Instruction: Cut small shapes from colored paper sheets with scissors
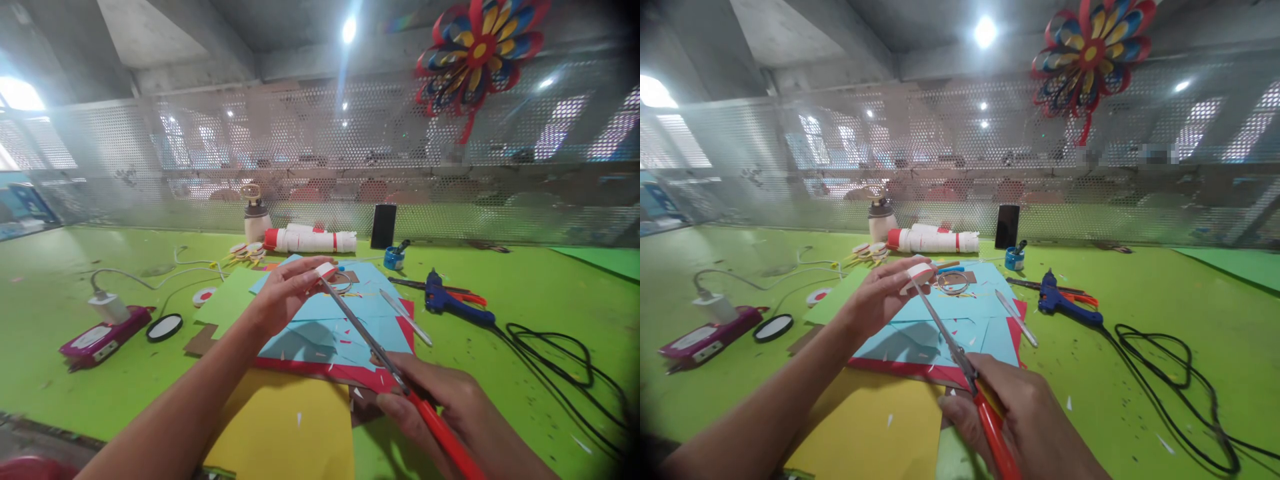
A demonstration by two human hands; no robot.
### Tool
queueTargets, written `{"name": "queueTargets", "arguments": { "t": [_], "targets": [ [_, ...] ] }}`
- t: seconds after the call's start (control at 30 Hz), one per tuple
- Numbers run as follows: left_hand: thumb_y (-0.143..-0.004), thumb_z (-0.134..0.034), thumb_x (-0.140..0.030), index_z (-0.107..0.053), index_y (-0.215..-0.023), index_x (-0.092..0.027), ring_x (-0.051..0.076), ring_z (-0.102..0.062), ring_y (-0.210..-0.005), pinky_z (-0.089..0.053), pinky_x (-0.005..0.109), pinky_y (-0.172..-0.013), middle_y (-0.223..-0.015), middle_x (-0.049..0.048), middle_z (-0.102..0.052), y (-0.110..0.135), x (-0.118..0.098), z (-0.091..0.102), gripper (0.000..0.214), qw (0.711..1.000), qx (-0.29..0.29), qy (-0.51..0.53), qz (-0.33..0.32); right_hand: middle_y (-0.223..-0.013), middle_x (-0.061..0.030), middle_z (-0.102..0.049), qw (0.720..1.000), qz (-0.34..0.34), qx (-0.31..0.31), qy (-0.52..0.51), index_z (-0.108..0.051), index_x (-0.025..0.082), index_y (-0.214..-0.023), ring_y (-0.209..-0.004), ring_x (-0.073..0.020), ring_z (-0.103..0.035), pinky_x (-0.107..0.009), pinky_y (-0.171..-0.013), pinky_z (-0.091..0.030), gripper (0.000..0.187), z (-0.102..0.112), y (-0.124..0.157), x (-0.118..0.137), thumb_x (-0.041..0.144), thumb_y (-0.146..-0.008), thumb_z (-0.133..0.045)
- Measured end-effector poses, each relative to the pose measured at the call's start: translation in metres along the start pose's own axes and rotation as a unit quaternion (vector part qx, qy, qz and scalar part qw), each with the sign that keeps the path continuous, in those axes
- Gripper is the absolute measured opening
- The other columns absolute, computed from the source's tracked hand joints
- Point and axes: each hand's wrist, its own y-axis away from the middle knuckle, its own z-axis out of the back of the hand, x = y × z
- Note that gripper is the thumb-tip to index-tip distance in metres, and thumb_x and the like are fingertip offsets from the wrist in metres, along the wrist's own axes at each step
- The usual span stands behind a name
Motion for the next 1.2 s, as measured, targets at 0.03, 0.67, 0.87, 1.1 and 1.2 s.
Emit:
{"name": "queueTargets", "arguments": {
  "t": [0.03,0.67,0.87,1.1,1.2],
  "targets": [
    [-0.075,-0.07,-0.026,-0.072,-0.102,-0.013,0.027,-0.065,-0.097,-0.048,0.038,-0.087,-0.1,0.0146,-0.072,-0.0001,0.0001,0.0001,0.029,1.0,0.0,0.0,0.0,-0.069,-0.0035,-0.065,1.0,-0.001,-0.001,-0.002,-0.07,0.02,-0.089,-0.064,-0.0172,-0.063,-0.026,-0.062,-0.055,0.034,-0.0001,0.0,-0.0002,0.044,-0.092,-0.046],
    [-0.077,-0.068,-0.022,-0.072,-0.101,-0.013,0.027,-0.067,-0.096,-0.049,0.037,-0.087,-0.099,0.0138,-0.073,-0.0005,-0.0006,-0.0015,0.026,1.0,-0.006,0.009,0.012,-0.07,-0.0039,-0.066,0.999,-0.012,-0.005,-0.032,-0.07,0.019,-0.093,-0.065,-0.0175,-0.063,-0.026,-0.063,-0.055,0.035,-0.0028,-0.0001,0.0003,0.046,-0.091,-0.047],
    [-0.075,-0.07,-0.023,-0.073,-0.1,-0.013,0.026,-0.067,-0.096,-0.048,0.036,-0.087,-0.097,0.0136,-0.073,-0.0003,-0.0016,-0.0026,0.027,1.0,-0.017,0.003,0.015,-0.07,-0.0037,-0.067,0.999,-0.01,-0.004,-0.03,-0.07,0.02,-0.091,-0.065,-0.0176,-0.063,-0.025,-0.061,-0.054,0.034,-0.0025,-0.0001,-0.0004,0.046,-0.091,-0.047],
    [-0.076,-0.069,-0.024,-0.072,-0.101,-0.013,0.025,-0.067,-0.094,-0.049,0.036,-0.086,-0.099,0.0139,-0.073,-0.0007,0.0004,-0.0006,0.027,1.0,-0.007,-0.002,0.008,-0.076,-0.0033,-0.068,0.998,-0.032,0.003,-0.049,-0.067,0.02,-0.087,-0.07,-0.0168,-0.063,-0.024,-0.066,-0.053,0.035,-0.006,0.0001,-0.0008,0.048,-0.091,-0.047],
    [-0.077,-0.068,-0.023,-0.072,-0.102,-0.013,0.025,-0.066,-0.096,-0.049,0.035,-0.087,-0.1,0.0135,-0.073,-0.0009,0.0,-0.0004,0.027,1.0,0.0,-0.002,0.009,-0.075,-0.0033,-0.067,0.998,-0.031,0.0,-0.049,-0.067,0.019,-0.086,-0.069,-0.0164,-0.062,-0.025,-0.068,-0.052,0.035,-0.0074,0.0008,-0.002,0.047,-0.091,-0.046]
  ]
}}
